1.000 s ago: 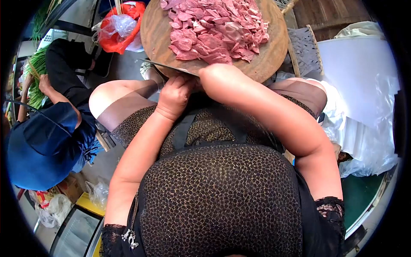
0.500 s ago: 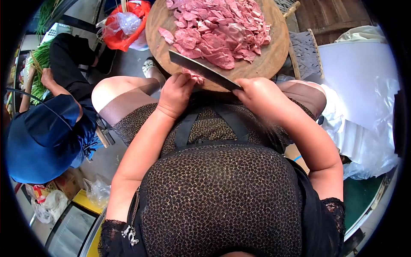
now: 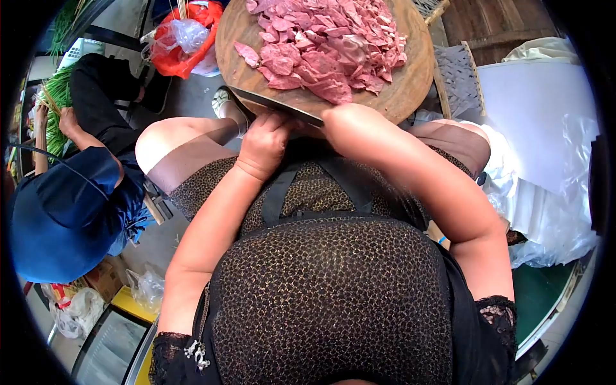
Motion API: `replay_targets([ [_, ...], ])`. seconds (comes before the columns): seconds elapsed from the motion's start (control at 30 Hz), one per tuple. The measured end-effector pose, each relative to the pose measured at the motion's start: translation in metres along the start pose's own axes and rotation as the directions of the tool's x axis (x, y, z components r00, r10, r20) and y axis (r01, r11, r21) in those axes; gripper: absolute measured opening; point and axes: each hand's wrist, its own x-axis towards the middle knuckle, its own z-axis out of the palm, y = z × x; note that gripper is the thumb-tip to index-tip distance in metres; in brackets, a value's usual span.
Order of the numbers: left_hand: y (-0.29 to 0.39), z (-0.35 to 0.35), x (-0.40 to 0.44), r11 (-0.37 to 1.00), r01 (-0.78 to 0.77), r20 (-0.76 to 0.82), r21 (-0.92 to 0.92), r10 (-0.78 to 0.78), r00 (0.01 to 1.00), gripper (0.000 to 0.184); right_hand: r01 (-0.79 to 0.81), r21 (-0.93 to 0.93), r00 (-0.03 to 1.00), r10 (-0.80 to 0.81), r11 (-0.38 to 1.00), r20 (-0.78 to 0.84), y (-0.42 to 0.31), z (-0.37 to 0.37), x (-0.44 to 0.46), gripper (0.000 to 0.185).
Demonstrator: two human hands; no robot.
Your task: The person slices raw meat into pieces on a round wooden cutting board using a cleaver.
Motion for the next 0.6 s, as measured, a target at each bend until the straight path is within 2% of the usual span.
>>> replay_targets([
  [0.13, 0.004, -0.007, 0.007, 0.999, -0.031, -0.007, -0.036, 0.031, 1.000, 0.016, 0.036, 0.015, 0.993, -0.034, 0.999, -0.109, -0.006, 0.004, 0.034, 0.023],
  [0.2, 0.003, -0.011, 0.011, 0.998, -0.028, -0.015, -0.052, 0.027, 1.000, 0.016, 0.086, 0.132, 0.929, -0.031, 0.987, -0.370, 0.005, 0.020, 0.038, 0.025],
  [0.27, 0.000, -0.009, 0.012, 0.994, 0.108, 0.106, 0.024, -0.110, 0.988, 0.013, 0.046, 0.214, 0.842, 0.077, 0.976, -0.534, 0.012, 0.026, 0.035, 0.027],
  [0.3, -0.001, -0.009, 0.016, 0.986, 0.164, 0.088, -0.008, -0.163, 0.983, 0.011, 0.041, 0.217, 0.846, 0.081, 0.975, -0.527, 0.015, 0.019, 0.025, 0.028],
  [0.33, -0.004, -0.011, 0.017, 0.986, 0.167, 0.087, -0.007, -0.166, 0.982, 0.011, 0.076, 0.241, 0.798, 0.086, 0.968, -0.597, 0.019, 0.015, 0.015, 0.028],
  [0.4, -0.010, -0.014, 0.022, 0.957, 0.279, 0.153, -0.083, -0.265, 0.952, 0.015, -0.003, 0.316, 0.794, 0.195, 0.949, -0.577, 0.032, 0.004, -0.006, 0.027],
  [0.47, -0.015, -0.013, 0.024, 0.960, 0.266, 0.149, -0.082, -0.252, 0.956, 0.012, -0.028, 0.357, 0.733, 0.263, 0.934, -0.628, 0.056, 0.006, -0.023, 0.028],
  [0.53, -0.015, -0.014, 0.026, 0.937, 0.336, 0.260, -0.093, -0.303, 0.917, 0.010, -0.114, 0.365, 0.738, 0.325, 0.924, -0.592, 0.081, 0.009, -0.035, 0.030],
  [0.6, -0.015, -0.021, 0.038, 0.904, 0.388, 0.166, -0.180, -0.360, 0.918, 0.011, -0.228, 0.513, 0.750, 0.486, 0.827, -0.449, 0.095, 0.018, -0.044, 0.030],
])
